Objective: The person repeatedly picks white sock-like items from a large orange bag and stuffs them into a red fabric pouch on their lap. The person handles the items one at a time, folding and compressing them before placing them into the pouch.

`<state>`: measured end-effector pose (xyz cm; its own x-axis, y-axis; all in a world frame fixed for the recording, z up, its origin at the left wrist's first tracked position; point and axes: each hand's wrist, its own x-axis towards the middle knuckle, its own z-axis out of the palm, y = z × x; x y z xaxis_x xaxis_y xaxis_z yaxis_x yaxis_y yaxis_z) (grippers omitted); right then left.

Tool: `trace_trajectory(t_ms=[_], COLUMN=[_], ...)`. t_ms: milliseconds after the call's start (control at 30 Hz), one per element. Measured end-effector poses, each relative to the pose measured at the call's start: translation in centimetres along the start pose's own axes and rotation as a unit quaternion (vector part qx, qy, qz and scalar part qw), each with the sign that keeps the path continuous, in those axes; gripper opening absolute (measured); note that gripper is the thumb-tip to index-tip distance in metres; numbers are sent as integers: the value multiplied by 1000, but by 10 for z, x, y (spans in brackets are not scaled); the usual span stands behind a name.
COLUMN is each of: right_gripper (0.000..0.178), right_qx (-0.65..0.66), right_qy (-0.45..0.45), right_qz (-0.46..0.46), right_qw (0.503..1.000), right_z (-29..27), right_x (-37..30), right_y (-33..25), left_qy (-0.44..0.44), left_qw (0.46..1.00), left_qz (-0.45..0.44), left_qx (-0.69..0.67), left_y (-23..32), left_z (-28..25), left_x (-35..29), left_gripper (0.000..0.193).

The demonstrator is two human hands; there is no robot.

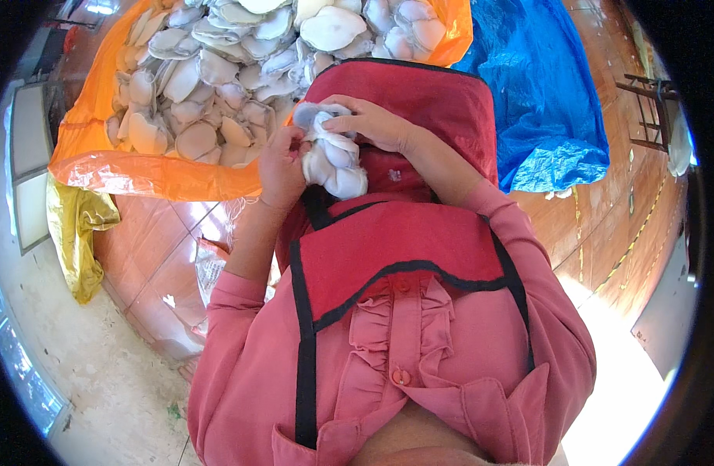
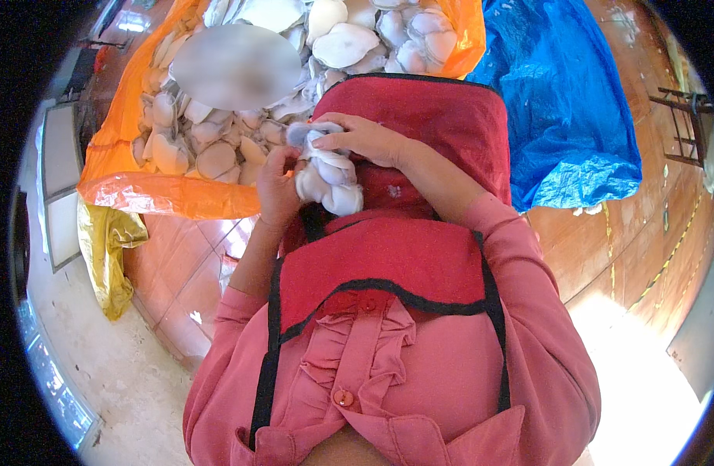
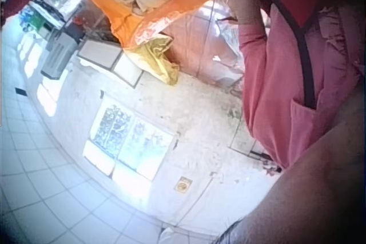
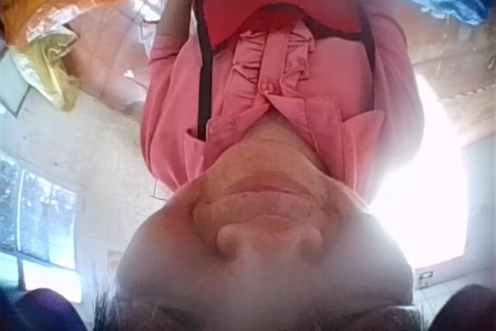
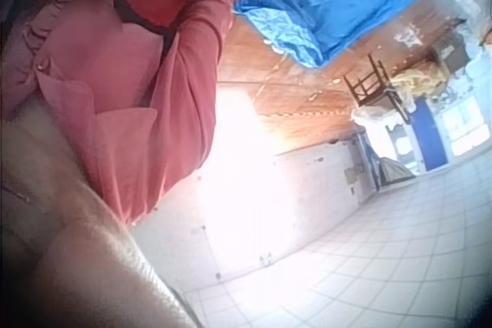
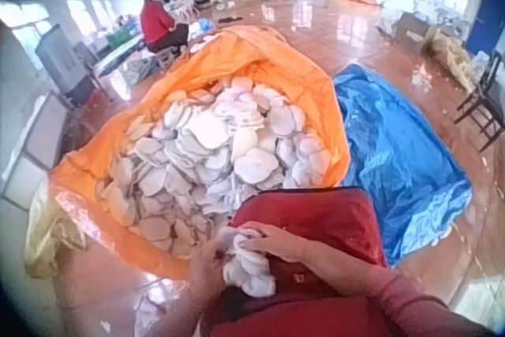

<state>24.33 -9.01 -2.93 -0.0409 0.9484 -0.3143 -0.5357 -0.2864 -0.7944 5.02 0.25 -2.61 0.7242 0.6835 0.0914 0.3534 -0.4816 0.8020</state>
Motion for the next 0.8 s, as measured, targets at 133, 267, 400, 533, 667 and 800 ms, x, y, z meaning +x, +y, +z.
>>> trace_trajectory(t_ms=[133,267,400,533,667,800], right_gripper=[40,35,41,48,58,56], right_qx=[-17,-129,-328,-368,-355,-332], right_qy=[4,86,175,223,235,215], right_qz=[-28,-70,-51,-56,-53,-58], right_qw=[999,985,927,901,903,917], right_z=[0,3,18,18,16,20], right_x=[7,14,15,18,17,14], right_y=[9,19,5,5,14,18], left_qy=[12,3,-34,-30,-92,-184], left_qw=[988,999,983,972,978,971], left_qz=[2,35,140,121,130,114], left_qx=[-153,-36,111,199,137,99], left_y=[-29,-20,40,72,71,66], left_z=[8,-12,-26,-20,-16,-31], left_x=[-4,11,18,13,14,13], left_gripper=[11,15,24,33,32,29])
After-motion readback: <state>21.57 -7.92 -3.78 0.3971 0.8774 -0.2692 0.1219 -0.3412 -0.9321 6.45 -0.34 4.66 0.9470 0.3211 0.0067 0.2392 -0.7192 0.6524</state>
